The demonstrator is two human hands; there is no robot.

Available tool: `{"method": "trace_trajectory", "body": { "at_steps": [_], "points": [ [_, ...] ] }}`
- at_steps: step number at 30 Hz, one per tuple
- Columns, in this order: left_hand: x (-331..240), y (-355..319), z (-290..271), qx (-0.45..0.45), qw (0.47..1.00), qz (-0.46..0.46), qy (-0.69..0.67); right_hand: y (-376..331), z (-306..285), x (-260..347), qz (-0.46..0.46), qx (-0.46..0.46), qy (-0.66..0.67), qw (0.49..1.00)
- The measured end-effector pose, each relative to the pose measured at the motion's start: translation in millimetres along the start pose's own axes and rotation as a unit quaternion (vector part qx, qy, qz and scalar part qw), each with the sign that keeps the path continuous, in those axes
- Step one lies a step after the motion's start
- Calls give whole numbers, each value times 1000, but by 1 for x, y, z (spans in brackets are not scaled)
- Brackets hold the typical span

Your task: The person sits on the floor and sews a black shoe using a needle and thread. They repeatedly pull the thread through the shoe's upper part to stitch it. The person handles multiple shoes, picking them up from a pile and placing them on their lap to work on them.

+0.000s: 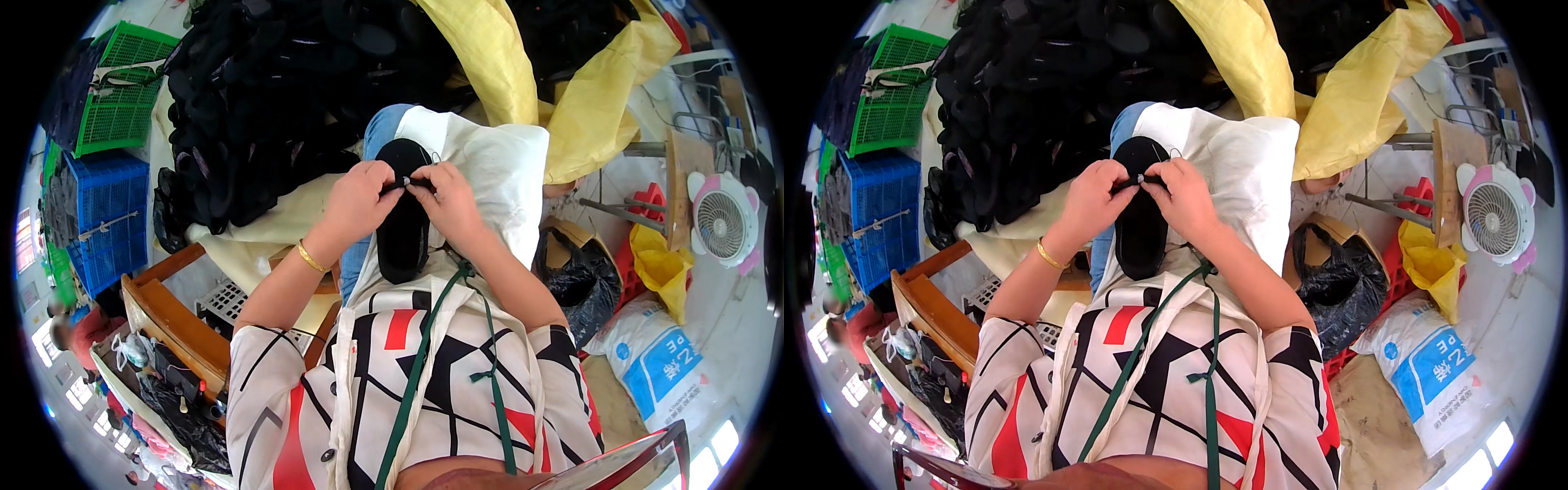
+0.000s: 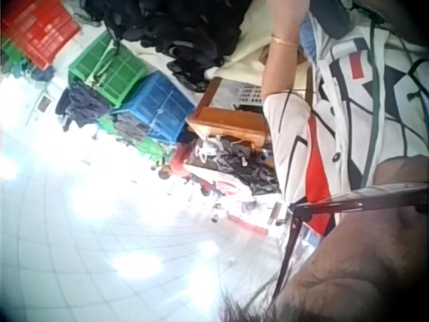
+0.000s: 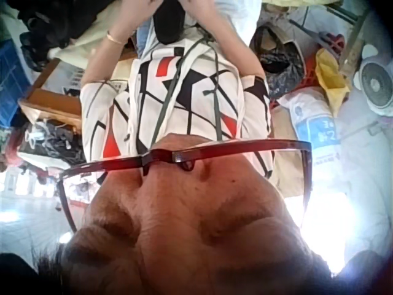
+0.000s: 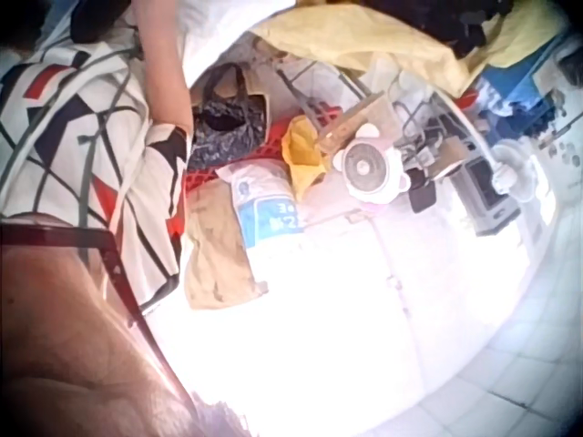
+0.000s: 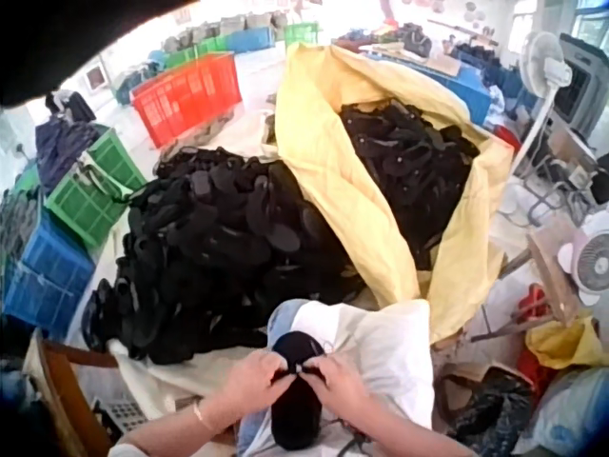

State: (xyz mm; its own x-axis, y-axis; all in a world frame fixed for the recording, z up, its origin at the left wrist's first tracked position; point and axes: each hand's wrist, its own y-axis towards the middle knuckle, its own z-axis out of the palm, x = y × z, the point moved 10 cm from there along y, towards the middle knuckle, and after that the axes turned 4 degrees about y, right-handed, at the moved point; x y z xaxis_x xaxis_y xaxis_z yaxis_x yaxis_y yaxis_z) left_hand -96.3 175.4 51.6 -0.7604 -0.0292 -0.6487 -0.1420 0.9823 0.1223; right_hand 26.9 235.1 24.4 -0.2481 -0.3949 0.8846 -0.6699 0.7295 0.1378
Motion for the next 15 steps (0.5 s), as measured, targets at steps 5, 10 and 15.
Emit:
{"method": "trace_trajectory", "body": {
  "at_steps": [5,10,15],
  "points": [
    [9,-4,2,11,999,-26,-27,-2,2,4,-1,-13,-19,1000],
    [9,-4,4,11,1000,8,-15,-1,3,6,-12,-8,-34,999],
    [28,-7,18,72,984,-87,-140,-11,17,-45,214,18,175,961]
  ]
}}
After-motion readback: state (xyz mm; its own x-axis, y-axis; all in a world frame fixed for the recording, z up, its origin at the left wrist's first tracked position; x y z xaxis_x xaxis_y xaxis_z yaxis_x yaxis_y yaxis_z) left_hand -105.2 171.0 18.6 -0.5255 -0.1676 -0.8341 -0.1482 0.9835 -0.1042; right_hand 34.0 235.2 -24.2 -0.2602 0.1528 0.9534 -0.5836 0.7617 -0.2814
